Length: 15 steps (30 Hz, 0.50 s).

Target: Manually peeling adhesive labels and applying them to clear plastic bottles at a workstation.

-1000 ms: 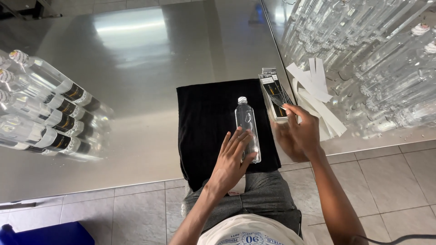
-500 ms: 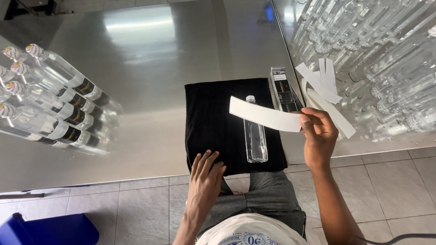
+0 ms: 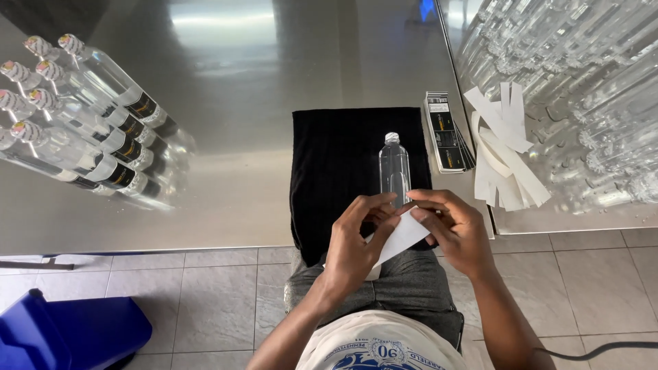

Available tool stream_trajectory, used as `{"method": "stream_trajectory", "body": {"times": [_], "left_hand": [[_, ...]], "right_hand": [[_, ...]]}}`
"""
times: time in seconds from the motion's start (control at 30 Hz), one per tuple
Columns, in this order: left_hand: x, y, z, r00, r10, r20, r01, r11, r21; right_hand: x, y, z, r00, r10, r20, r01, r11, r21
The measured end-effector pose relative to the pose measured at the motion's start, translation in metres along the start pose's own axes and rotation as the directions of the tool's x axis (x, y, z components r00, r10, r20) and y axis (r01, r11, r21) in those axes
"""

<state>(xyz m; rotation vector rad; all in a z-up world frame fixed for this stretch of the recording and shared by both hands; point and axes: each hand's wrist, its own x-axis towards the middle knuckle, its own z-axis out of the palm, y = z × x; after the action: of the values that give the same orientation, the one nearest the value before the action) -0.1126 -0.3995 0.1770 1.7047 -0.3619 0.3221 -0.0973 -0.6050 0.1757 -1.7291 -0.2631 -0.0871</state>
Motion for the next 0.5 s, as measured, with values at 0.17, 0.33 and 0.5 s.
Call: {"method": "stream_trajectory", "body": {"times": [0.17,0.33,0.5], "left_hand": [[0.001,-0.02,-0.002,0.967,-0.241,-0.079,0.207,0.932,-0.298],[-0.005,-0.027,-0.002,0.947,-0.285,-0.152,0.226,0.921,-0.319],[-0.006,-0.021,0.0,0.946,-0.258,-0.196,0.2,0.94,-0.276]], "right_hand": [[0.003,0.013,0.0,0.998,-0.05,0.039,0.045,0.992,0.118],[-0.006,0.016,0.011,0.999,0.037,0.017,-0.039,0.986,0.16],[-0.011,0.019,0.017,0.996,0.078,-0.049,-0.069,0.985,0.161]]}}
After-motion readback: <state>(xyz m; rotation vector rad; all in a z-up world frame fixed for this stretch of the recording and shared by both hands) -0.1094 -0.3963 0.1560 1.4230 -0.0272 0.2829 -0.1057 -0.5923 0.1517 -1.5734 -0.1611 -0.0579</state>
